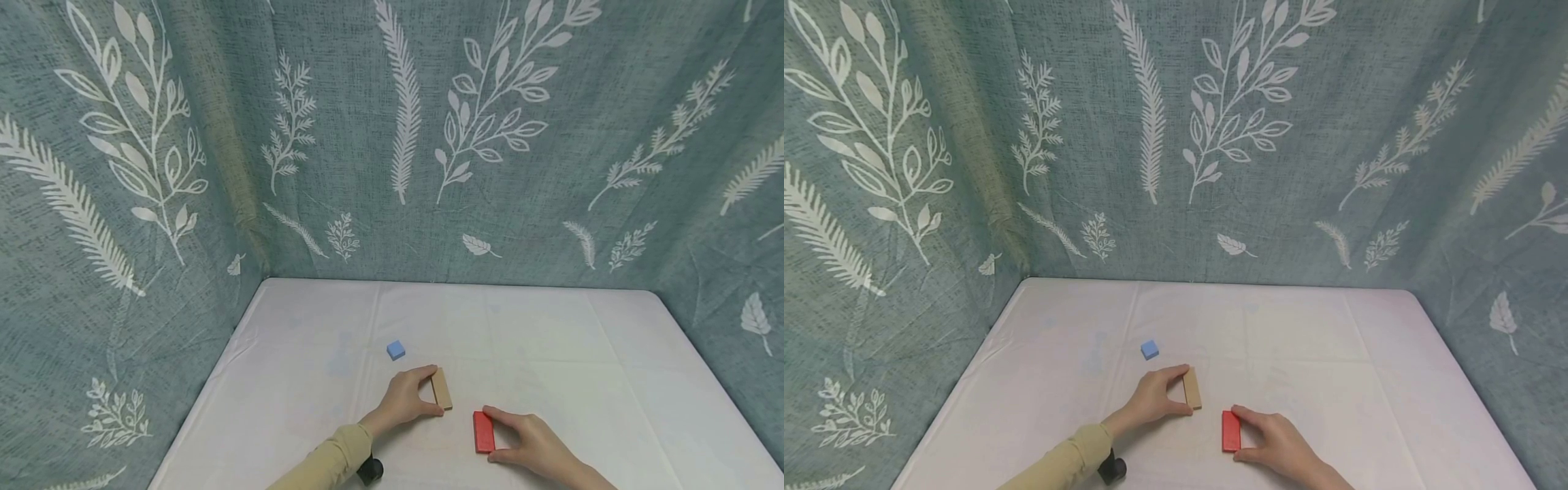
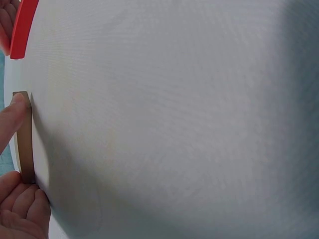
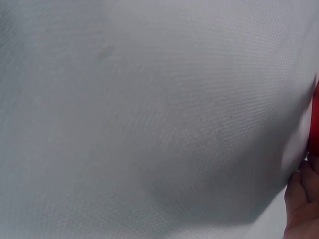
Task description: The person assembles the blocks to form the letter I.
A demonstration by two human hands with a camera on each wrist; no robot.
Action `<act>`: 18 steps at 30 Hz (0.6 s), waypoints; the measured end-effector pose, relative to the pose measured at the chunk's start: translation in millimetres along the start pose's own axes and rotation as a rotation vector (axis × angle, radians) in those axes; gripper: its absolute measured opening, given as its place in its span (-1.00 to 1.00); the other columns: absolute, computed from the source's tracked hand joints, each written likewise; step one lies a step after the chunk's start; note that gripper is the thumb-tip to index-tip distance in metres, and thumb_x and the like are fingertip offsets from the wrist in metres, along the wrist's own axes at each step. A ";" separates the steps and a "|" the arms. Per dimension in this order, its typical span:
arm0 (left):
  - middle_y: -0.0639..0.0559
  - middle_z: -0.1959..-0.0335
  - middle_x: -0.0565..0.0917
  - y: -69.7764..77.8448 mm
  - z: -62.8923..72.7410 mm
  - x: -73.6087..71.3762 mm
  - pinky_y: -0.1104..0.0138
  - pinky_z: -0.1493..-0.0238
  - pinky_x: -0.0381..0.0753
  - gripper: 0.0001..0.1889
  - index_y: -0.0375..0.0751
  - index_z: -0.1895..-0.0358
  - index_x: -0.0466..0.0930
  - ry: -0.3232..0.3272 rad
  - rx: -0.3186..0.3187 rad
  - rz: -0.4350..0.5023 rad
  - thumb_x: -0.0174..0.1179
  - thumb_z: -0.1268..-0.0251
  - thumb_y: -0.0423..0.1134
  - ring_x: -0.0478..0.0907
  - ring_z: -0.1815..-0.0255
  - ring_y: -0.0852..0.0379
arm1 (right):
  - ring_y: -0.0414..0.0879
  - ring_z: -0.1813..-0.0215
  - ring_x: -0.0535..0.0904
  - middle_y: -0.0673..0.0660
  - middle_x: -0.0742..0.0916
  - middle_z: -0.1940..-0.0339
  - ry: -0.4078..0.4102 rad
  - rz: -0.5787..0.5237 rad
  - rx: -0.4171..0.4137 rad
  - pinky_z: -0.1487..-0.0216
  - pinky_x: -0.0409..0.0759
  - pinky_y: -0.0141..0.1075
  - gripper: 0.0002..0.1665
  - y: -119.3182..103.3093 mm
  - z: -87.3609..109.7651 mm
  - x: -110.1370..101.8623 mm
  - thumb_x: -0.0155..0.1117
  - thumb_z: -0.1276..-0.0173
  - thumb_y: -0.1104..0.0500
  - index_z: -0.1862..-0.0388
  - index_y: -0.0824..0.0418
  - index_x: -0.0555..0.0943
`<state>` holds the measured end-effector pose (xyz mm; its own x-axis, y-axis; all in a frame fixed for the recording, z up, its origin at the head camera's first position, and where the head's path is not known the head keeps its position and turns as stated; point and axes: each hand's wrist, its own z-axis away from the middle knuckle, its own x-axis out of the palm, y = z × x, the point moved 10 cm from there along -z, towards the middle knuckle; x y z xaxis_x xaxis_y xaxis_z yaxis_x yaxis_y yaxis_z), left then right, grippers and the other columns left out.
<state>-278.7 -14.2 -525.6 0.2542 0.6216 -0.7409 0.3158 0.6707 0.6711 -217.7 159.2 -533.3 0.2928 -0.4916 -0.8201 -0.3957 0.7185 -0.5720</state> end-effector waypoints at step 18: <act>-0.14 -0.21 0.56 -0.1 0.6 1.2 0.12 -0.29 0.48 -0.21 -0.32 -0.23 0.46 0.007 0.002 -0.012 0.53 0.18 -0.11 0.48 -0.26 -0.09 | 0.01 -0.23 0.56 0.04 0.65 -0.19 -0.008 -0.004 0.029 -0.16 0.60 -0.13 -0.03 4.1 0.2 4.9 0.40 0.05 -0.34 -0.27 0.18 0.49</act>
<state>-277.9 -13.7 -526.6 0.2443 0.6166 -0.7484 0.3207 0.6770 0.6624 -217.7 159.9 -539.7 0.3010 -0.4907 -0.8176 -0.3692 0.7306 -0.5744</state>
